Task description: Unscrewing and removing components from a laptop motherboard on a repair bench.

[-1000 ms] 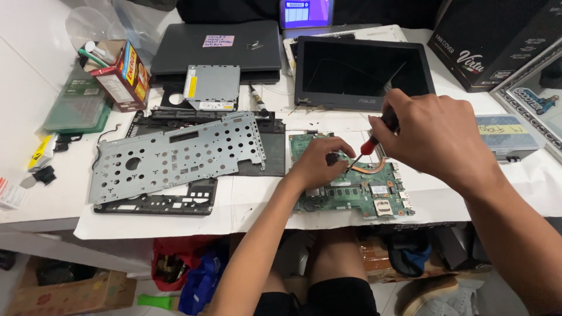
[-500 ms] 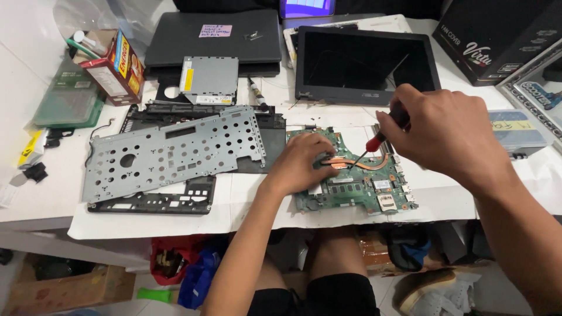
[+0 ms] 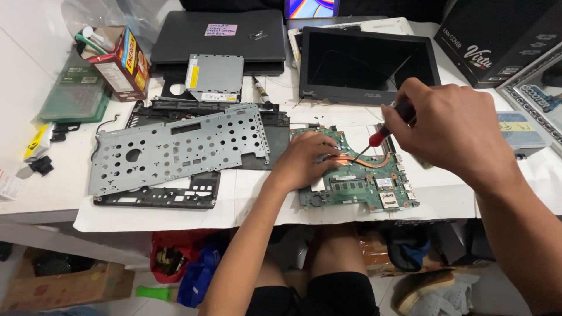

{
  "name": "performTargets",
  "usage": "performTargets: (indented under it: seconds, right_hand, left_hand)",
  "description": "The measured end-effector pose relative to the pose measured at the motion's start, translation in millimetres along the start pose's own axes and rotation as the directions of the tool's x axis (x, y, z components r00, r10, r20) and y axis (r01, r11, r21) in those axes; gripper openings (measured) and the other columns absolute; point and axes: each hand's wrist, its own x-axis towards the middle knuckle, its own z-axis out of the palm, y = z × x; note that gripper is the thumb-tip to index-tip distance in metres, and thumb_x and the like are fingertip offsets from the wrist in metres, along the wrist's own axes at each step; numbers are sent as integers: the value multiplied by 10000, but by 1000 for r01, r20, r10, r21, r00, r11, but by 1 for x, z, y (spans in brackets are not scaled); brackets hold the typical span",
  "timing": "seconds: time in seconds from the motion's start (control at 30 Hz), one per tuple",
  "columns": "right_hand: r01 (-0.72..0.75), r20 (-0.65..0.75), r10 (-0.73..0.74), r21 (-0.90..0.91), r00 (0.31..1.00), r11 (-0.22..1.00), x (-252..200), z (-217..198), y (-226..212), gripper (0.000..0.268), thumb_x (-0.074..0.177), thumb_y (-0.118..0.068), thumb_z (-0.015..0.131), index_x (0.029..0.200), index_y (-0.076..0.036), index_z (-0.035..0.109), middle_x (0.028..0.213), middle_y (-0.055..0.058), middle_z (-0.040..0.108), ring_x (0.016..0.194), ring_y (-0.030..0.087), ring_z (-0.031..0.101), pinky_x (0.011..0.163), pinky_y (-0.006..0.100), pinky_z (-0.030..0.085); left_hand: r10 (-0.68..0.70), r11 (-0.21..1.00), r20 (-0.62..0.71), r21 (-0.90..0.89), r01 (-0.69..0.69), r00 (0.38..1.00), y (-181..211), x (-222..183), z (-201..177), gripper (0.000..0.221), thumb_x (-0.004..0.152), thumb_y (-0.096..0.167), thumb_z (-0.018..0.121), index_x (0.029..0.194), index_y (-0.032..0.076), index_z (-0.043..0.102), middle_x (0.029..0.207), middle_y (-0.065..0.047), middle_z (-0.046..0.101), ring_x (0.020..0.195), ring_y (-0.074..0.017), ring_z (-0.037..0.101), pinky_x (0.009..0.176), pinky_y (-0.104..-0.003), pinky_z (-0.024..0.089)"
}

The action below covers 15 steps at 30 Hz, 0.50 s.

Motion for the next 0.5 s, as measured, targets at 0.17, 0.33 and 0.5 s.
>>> performTargets:
  seconds: [0.17, 0.33, 0.5]
  right_hand:
    - [19, -2, -19, -17, 1000, 1000, 1, 3, 1, 389, 1057, -559, 555, 1006, -187, 656, 663, 70, 702, 681, 392, 707, 550, 475, 482]
    - [2, -18, -1, 27, 1000, 1000, 2, 0, 6, 373, 1059, -550, 565, 1076, -197, 685, 661, 70, 706, 719, 398, 718, 589, 501, 497]
    - [-30, 12, 28, 178, 1000, 984, 3, -4, 9, 344, 1042, -497, 611, 1081, -165, 690, 788, -7, 766, 766, 347, 728, 622, 492, 506]
  left_hand:
    - [7, 999, 3, 44, -7, 1000, -1, 1, 1, 267, 928, 410, 687, 1084, 229, 805, 1215, 40, 691, 1209, -239, 568, 1053, -483, 386]
    - [83, 996, -59, 22, -82, 995, -11, 0, 5, 324, 920, 465, 688, 1141, 237, 754, 1236, 25, 664, 1204, -275, 580, 1043, -520, 419]
    - [34, 996, -89, -78, -41, 995, -3, -2, 1, 301, 875, 468, 723, 1055, 239, 801, 1199, 59, 677, 1194, -225, 578, 1075, -488, 401]
